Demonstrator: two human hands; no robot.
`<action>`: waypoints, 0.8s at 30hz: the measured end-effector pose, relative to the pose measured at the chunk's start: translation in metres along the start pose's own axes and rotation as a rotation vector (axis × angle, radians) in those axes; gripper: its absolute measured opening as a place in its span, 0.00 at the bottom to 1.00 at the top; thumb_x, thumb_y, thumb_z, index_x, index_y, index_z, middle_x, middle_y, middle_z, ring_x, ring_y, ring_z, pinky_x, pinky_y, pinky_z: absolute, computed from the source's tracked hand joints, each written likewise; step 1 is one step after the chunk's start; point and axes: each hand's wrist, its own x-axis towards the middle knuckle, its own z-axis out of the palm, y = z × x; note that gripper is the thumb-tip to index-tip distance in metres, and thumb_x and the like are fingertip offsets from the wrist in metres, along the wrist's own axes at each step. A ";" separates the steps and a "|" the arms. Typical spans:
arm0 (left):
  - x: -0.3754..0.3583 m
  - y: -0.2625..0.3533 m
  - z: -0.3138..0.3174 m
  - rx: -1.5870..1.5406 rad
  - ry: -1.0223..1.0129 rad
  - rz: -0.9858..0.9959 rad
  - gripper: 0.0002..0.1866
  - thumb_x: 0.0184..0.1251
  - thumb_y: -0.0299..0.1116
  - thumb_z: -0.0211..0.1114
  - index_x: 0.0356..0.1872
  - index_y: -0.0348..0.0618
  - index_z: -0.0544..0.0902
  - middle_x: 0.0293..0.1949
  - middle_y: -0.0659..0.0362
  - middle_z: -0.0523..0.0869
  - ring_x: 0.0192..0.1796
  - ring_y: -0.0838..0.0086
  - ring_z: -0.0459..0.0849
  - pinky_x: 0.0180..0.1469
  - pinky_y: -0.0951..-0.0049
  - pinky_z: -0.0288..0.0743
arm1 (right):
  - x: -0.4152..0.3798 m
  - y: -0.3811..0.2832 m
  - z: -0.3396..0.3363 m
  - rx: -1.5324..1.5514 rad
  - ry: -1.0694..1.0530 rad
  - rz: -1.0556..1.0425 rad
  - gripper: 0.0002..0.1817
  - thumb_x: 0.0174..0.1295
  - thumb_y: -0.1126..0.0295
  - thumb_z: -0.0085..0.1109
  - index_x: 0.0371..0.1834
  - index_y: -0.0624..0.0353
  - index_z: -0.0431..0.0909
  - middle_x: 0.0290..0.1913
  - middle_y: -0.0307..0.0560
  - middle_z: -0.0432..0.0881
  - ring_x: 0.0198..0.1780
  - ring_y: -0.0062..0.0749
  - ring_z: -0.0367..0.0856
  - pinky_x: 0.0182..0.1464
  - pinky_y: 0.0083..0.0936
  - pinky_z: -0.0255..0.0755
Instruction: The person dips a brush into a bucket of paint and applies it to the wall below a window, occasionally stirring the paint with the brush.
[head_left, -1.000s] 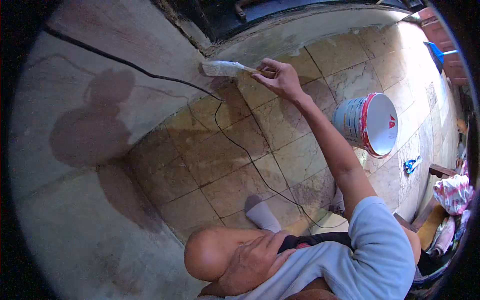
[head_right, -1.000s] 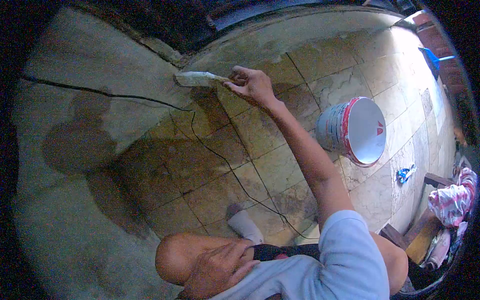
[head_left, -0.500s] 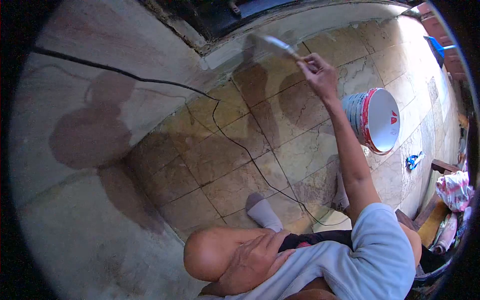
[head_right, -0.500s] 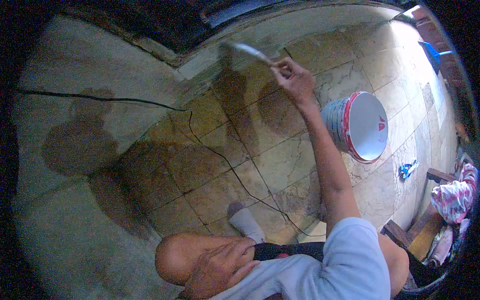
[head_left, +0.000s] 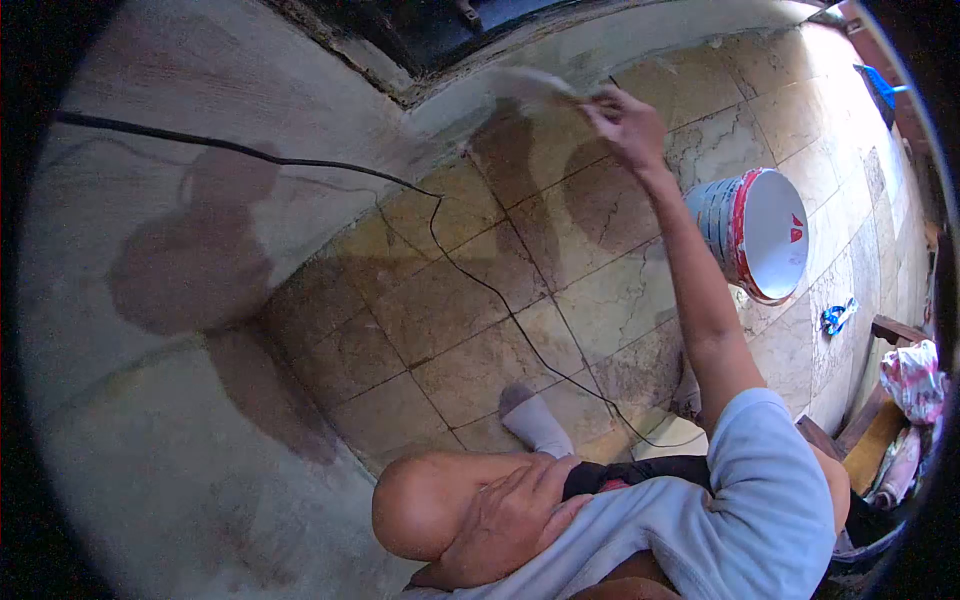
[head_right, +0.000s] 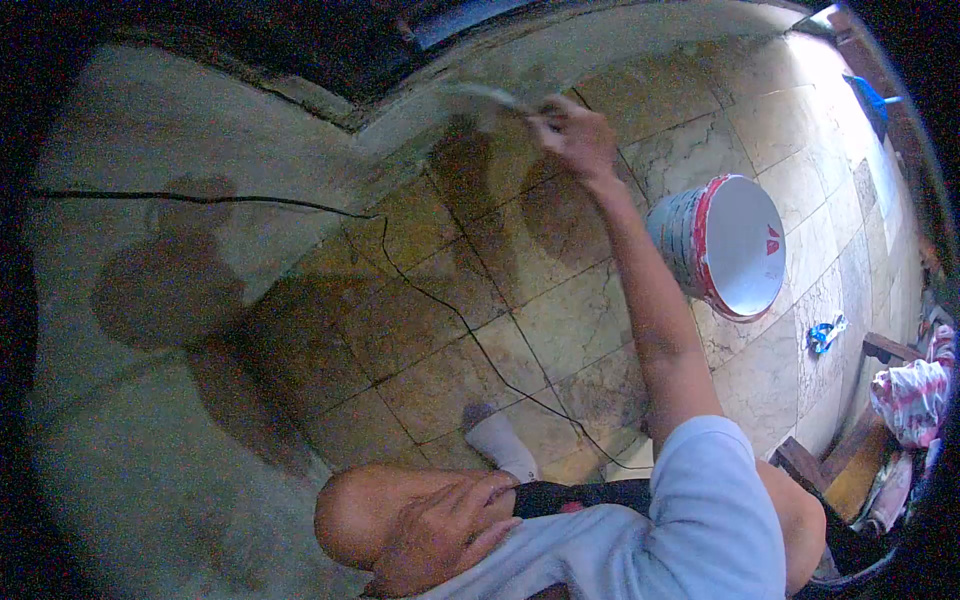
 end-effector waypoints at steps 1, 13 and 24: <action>0.000 0.002 -0.002 0.004 -0.006 -0.006 0.21 0.63 0.42 0.61 0.50 0.39 0.72 0.39 0.48 0.80 0.41 0.56 0.82 0.41 0.63 0.77 | 0.000 0.008 -0.013 -0.095 0.051 0.051 0.14 0.54 0.55 0.66 0.38 0.50 0.81 0.35 0.43 0.86 0.34 0.31 0.86 0.31 0.24 0.75; 0.010 0.015 -0.008 -0.006 -0.067 -0.040 0.20 0.63 0.40 0.62 0.49 0.34 0.73 0.40 0.47 0.81 0.42 0.57 0.82 0.43 0.64 0.77 | -0.015 -0.088 0.040 0.060 -0.176 -0.192 0.15 0.51 0.49 0.65 0.35 0.45 0.81 0.31 0.45 0.85 0.34 0.37 0.85 0.33 0.33 0.77; -0.004 0.017 0.010 0.060 -0.041 -0.080 0.19 0.64 0.42 0.60 0.49 0.41 0.72 0.40 0.48 0.82 0.42 0.54 0.82 0.42 0.57 0.75 | 0.004 0.051 -0.050 0.044 0.376 0.236 0.13 0.58 0.58 0.57 0.39 0.55 0.79 0.31 0.53 0.82 0.34 0.50 0.82 0.35 0.38 0.73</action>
